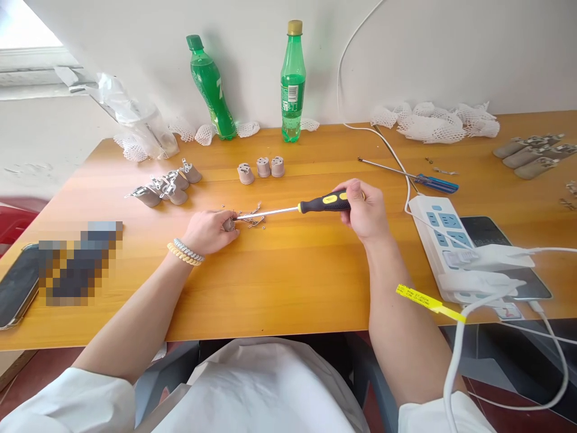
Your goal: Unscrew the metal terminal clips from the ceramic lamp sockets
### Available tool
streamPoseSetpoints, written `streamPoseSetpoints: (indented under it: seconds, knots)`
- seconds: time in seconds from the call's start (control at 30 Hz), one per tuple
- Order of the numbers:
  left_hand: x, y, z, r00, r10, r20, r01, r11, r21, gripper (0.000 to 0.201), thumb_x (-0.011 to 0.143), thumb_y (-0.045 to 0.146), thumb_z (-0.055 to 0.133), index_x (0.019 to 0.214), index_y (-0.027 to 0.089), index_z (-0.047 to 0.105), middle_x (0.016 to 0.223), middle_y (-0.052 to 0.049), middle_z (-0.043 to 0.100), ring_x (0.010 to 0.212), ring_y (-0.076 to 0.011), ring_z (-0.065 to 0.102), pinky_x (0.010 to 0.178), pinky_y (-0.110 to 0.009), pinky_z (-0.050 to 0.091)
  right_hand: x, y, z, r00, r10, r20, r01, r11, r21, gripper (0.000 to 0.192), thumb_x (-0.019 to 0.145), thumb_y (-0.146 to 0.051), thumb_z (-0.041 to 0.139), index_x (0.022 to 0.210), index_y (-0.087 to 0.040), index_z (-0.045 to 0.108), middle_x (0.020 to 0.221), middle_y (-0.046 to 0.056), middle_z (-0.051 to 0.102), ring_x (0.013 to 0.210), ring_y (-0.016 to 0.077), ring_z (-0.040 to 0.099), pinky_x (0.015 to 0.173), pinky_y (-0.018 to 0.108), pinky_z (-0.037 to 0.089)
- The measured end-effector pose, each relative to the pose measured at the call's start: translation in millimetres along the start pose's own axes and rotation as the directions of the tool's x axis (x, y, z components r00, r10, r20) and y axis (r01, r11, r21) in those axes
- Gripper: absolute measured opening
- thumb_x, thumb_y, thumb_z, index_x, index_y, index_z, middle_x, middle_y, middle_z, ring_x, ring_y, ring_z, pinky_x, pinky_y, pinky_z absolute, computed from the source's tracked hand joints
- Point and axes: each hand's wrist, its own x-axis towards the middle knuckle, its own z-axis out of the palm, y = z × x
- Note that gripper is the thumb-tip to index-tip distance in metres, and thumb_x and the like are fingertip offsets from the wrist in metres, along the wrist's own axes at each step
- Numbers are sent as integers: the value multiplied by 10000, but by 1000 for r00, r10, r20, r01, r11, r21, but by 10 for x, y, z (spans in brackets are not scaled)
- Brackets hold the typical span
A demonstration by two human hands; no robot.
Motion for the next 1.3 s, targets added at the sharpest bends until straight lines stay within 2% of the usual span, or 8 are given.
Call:
streamPoseSetpoints:
  seconds: [0.17, 0.3, 0.47, 0.6, 0.87, 1.03, 1.17, 1.3]
  knots:
    - [2, -49, 20, 998, 10, -59, -13, 999, -49, 358, 690, 337, 514, 951, 184, 704, 717, -44, 694, 661, -216, 619, 594, -312, 408, 3, -40, -3, 990, 24, 140, -49, 983, 177, 498, 545, -411, 826, 977, -294, 606, 866, 3, 678, 609, 164, 601, 469, 286, 472]
    - [-7, -88, 30, 993, 27, -114, -43, 990, -135, 386, 672, 349, 524, 950, 162, 717, 671, -45, 672, 619, -191, 592, 621, -303, 431, 34, -23, -13, 982, 175, 69, -184, 969, 163, 426, 781, -632, 547, 828, -213, 613, 475, -25, 490, 326, 96, 375, 305, 236, 259]
    - [-22, -127, 23, 989, 27, -148, -57, 978, -200, 378, 665, 361, 541, 932, 163, 722, 618, -30, 637, 561, -163, 546, 588, -285, 423, 45, 7, -15, 986, 32, 165, -78, 957, 279, 511, 569, -364, 790, 1028, -270, 585, 875, 5, 661, 664, 164, 618, 515, 290, 502]
    - [-31, -131, 31, 986, 61, -156, -89, 980, -180, 335, 663, 348, 543, 890, 176, 721, 599, -21, 624, 550, -158, 538, 584, -283, 422, 43, 21, 1, 994, 94, 49, -99, 986, 133, 309, 745, -511, 636, 877, -234, 600, 579, -15, 560, 407, 118, 480, 331, 239, 330]
    - [-28, -125, 24, 986, 88, -141, -111, 980, -166, 335, 658, 327, 538, 894, 178, 723, 590, -18, 634, 541, -161, 551, 573, -282, 426, 37, 12, -45, 990, 118, 71, -123, 990, 74, 332, 790, -547, 580, 849, -221, 609, 552, -11, 535, 365, 92, 401, 335, 249, 307]
    - [-41, -116, -9, 986, 86, -145, -106, 985, -140, 380, 667, 326, 525, 956, 171, 717, 618, -33, 648, 576, -180, 581, 577, -288, 423, 54, 38, -44, 982, 53, 182, -92, 973, 213, 515, 617, -436, 766, 1068, -288, 566, 926, 34, 669, 649, 178, 615, 496, 307, 485]
    - [-51, -84, -26, 987, 89, -132, -104, 988, -112, 369, 665, 313, 514, 943, 176, 714, 616, -38, 644, 577, -189, 586, 572, -295, 413, 63, 38, -17, 993, 120, 5, -120, 988, 101, 321, 739, -529, 656, 813, -220, 608, 590, -5, 553, 378, 93, 422, 321, 236, 277]
    - [-54, -65, -38, 988, 100, -116, -112, 989, -101, 384, 665, 307, 512, 962, 159, 706, 620, -44, 639, 568, -196, 578, 566, -304, 405, 53, 10, -27, 985, 35, 171, -76, 968, 237, 524, 576, -397, 803, 1038, -294, 578, 817, 3, 660, 563, 151, 582, 473, 294, 461]
